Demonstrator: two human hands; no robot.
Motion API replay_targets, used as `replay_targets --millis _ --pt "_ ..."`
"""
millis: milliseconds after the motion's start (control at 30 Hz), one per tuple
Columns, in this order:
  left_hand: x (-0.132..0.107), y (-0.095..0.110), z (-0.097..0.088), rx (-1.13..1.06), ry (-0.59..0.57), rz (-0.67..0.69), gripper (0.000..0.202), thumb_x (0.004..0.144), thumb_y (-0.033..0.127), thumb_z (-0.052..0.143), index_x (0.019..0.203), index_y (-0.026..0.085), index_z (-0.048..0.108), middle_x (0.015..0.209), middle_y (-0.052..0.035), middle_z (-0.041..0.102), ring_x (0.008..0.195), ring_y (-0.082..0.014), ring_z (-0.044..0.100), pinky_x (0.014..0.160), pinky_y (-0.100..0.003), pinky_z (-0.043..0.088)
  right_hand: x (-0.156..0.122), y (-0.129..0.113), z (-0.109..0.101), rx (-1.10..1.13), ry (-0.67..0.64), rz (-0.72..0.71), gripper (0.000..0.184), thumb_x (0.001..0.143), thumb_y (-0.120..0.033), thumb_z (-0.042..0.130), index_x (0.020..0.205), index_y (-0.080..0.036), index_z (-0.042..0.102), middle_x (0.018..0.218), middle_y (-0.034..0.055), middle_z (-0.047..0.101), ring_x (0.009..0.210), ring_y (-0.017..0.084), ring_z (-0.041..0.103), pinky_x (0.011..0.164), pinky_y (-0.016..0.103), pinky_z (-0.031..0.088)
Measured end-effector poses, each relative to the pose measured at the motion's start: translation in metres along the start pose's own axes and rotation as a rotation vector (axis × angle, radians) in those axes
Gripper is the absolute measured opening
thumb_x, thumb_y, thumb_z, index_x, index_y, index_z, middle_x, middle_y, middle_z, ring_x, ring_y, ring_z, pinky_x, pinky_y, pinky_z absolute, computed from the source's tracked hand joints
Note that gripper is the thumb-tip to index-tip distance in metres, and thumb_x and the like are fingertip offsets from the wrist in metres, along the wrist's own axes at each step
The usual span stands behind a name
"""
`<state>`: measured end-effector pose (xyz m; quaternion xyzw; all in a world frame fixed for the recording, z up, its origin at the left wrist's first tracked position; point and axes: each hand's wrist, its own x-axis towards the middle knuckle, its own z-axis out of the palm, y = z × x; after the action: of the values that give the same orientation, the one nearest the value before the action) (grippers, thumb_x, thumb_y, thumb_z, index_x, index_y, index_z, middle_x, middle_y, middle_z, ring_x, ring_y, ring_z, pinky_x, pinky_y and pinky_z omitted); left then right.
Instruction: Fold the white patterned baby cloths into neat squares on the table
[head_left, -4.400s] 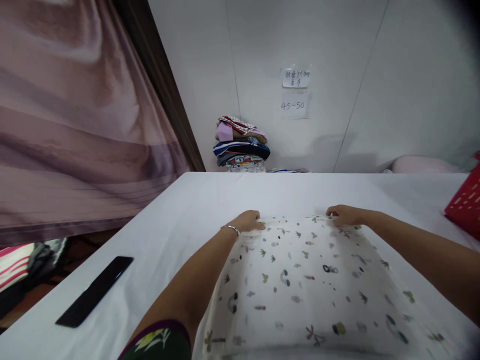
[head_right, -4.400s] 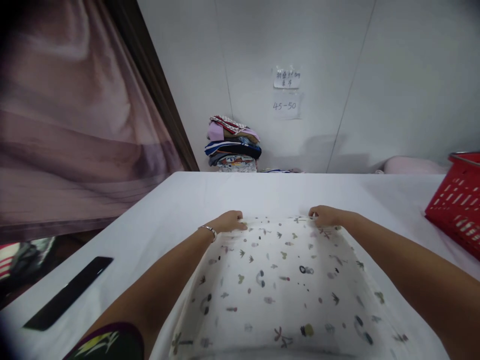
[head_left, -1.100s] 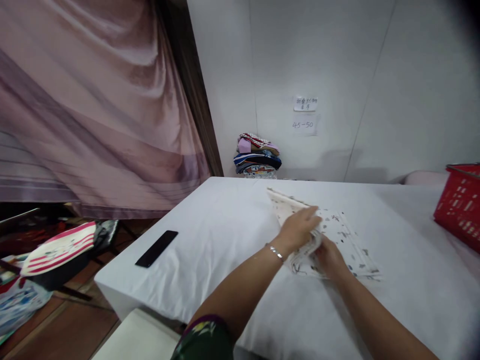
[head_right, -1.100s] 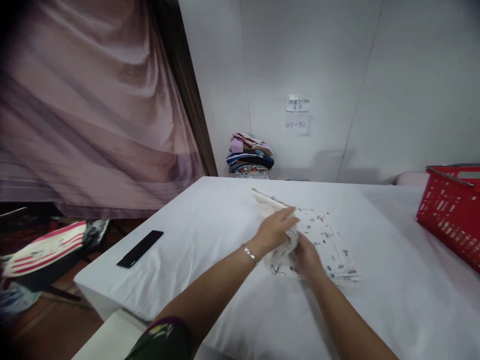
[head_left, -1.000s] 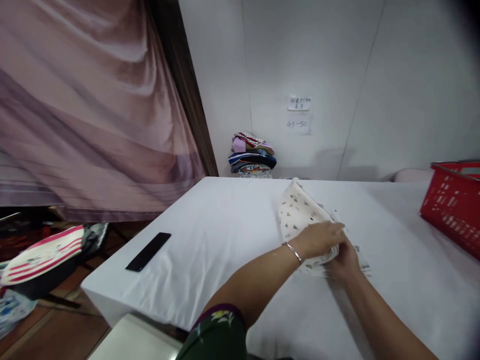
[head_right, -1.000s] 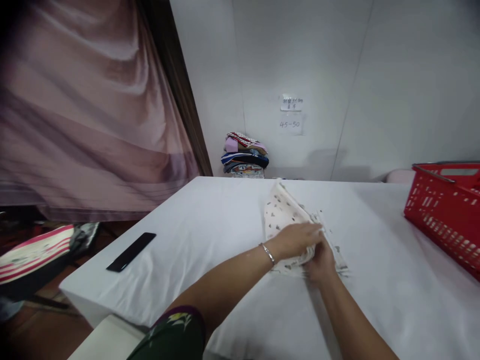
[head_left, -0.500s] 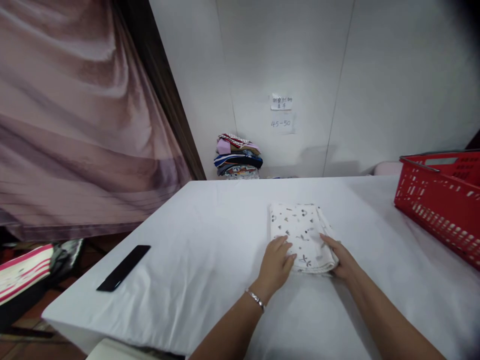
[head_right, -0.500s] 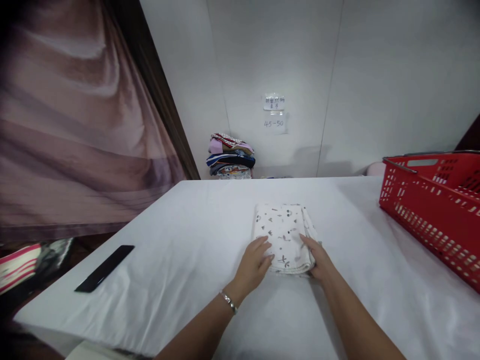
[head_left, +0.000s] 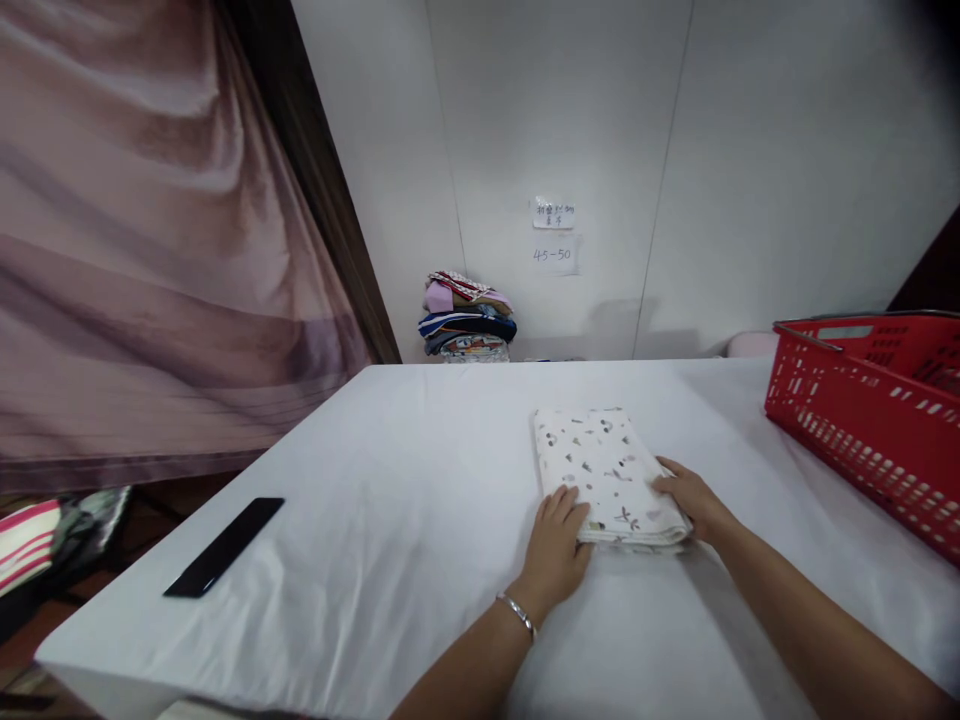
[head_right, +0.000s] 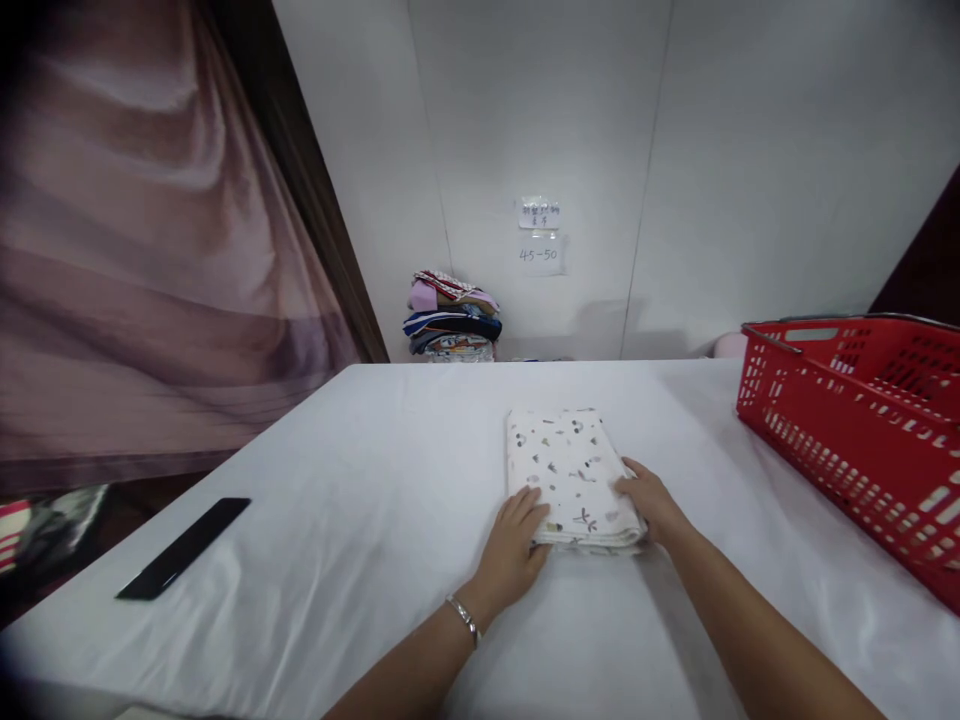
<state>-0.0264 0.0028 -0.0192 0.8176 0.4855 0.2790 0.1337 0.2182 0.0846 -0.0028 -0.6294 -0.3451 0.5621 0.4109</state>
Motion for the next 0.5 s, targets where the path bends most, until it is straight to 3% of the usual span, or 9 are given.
replay_targets --millis 200,367,500 --pt "-0.006 -0.012 0.007 -0.027 0.065 -0.003 0.046 0.078 0.018 0.054 0.124 0.018 0.048 0.139 -0.0099 0.040 0.133 -0.0253 0.029 0.107 -0.050 0.031 0.008 -0.006 0.000 -0.223 -0.111 -0.075 0.061 0.071 -0.027 0.059 0.128 -0.011 0.046 0.091 0.0117 0.069 0.072 0.022 0.067 0.061 0.031 0.055" --pt "-0.007 -0.014 0.009 -0.039 0.082 0.029 0.047 0.077 0.015 0.053 0.124 0.020 0.047 0.139 -0.0083 0.042 0.132 -0.0241 0.029 0.107 -0.051 0.030 0.014 -0.012 -0.003 -0.496 0.014 -0.207 0.048 0.079 -0.035 0.049 0.122 -0.014 0.050 0.109 0.0104 0.064 0.087 0.020 0.065 0.071 0.027 0.052" --pt "-0.007 -0.014 0.008 -0.033 0.062 0.038 0.046 0.076 0.013 0.053 0.121 0.022 0.050 0.137 -0.0068 0.044 0.131 -0.0243 0.031 0.107 -0.053 0.029 0.015 -0.008 -0.008 -0.768 0.092 -0.228 0.042 0.076 -0.032 0.052 0.112 -0.010 0.056 0.109 0.0164 0.062 0.097 0.028 0.060 0.082 0.036 0.046"
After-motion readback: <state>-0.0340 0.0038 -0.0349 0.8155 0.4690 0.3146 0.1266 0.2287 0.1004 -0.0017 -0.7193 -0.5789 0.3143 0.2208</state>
